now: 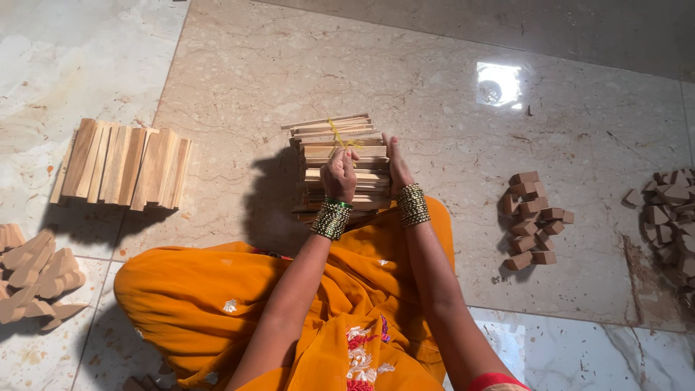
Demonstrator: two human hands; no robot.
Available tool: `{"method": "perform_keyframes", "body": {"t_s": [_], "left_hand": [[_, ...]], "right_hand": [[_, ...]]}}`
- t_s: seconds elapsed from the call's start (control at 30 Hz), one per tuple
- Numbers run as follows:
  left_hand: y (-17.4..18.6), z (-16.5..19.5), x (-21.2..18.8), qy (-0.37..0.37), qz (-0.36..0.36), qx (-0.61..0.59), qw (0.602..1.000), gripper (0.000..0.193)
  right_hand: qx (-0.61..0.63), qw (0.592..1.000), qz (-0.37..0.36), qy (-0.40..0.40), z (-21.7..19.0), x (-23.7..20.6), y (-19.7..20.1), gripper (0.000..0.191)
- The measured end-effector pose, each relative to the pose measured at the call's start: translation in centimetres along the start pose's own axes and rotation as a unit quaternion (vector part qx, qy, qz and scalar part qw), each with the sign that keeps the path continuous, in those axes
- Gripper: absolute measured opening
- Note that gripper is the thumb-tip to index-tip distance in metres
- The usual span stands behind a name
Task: The person sits on the floor and stacks thin wooden sticks into a neat rectangular bundle. They then wrap a yellow string around the bundle multiple times and tie it securely. The person adjusts the bundle to ensure it is tight and aligned.
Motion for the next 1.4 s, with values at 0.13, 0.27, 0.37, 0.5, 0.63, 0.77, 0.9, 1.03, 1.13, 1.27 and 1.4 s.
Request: {"method": "perform_keyframes", "body": {"t_s": [0.13, 0.27, 0.37, 0.5, 0.63, 0.77, 0.9, 1.03, 1.13, 1.27, 1.4], "left_hand": [[-0.5, 0.2, -0.1, -0.009, -0.002, -0.017, 1.0, 0.028], [-1.5, -1.0, -0.3, 0.036, -0.026, 0.015, 0.999, 0.029], [-1.2, -0.9, -0.1, 0.019, -0.006, 0.027, 0.999, 0.027], [-0.9, -0.1, -0.2, -0.022, -0.006, 0.031, 0.999, 0.022], [-1.9, -0.4, -0.6, 0.015, -0.073, 0.09, 0.993, 0.018], [-1.5, 1.1, 0.1, -0.021, -0.083, 0.076, 0.993, 0.019], [-1.3, 1.2, 0.5, 0.004, -0.089, 0.048, 0.995, 0.022], [-1.4, 1.4, 0.4, -0.008, -0.084, 0.059, 0.995, 0.02], [0.8, 3.2, 1.5, -0.148, 0.049, 0.18, 0.971, 0.024], [0.4, -0.5, 3.1, -0.025, 0.016, 0.045, 0.999, 0.022], [-1.3, -1.0, 1.5, 0.026, -0.023, 0.013, 0.999, 0.025]], "right_hand": [[-0.064, 0.993, 0.006, 0.104, -1.6, 0.6, -0.4, 0.087], [-0.074, 0.962, 0.003, 0.264, -4.1, -0.8, -0.4, 0.069], [-0.049, 0.931, 0.105, 0.345, -4.5, -4.1, 1.6, 0.055], [-0.075, 0.947, 0.023, 0.312, 0.3, -8.2, -1.9, 0.026], [0.062, 0.98, -0.063, 0.177, 5.7, -6.5, -5.1, 0.026], [-0.077, 0.985, -0.02, 0.151, 7.2, -4.6, -4.3, 0.029], [-0.054, 0.967, -0.092, 0.233, 5.4, -5.5, -4.8, 0.026], [-0.197, 0.922, -0.018, 0.332, 4.1, -7.3, -4.0, 0.02], [-0.024, 0.971, -0.04, 0.233, 6.2, -7.3, -2.9, 0.018], [0.322, 0.941, -0.087, 0.057, 9.7, -7.6, -2.3, 0.013], [0.408, 0.903, -0.132, 0.035, 9.2, -8.5, -3.4, 0.01]]}}
Point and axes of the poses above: each hand's wrist, its own x-axis towards the middle knuckle, its own y-axis out of the back of the hand, z = x × y, the point moved 10 cm from there along x, towards the middle knuckle, and after that the axes turned 5 degrees about z, right-handed, at the moved point
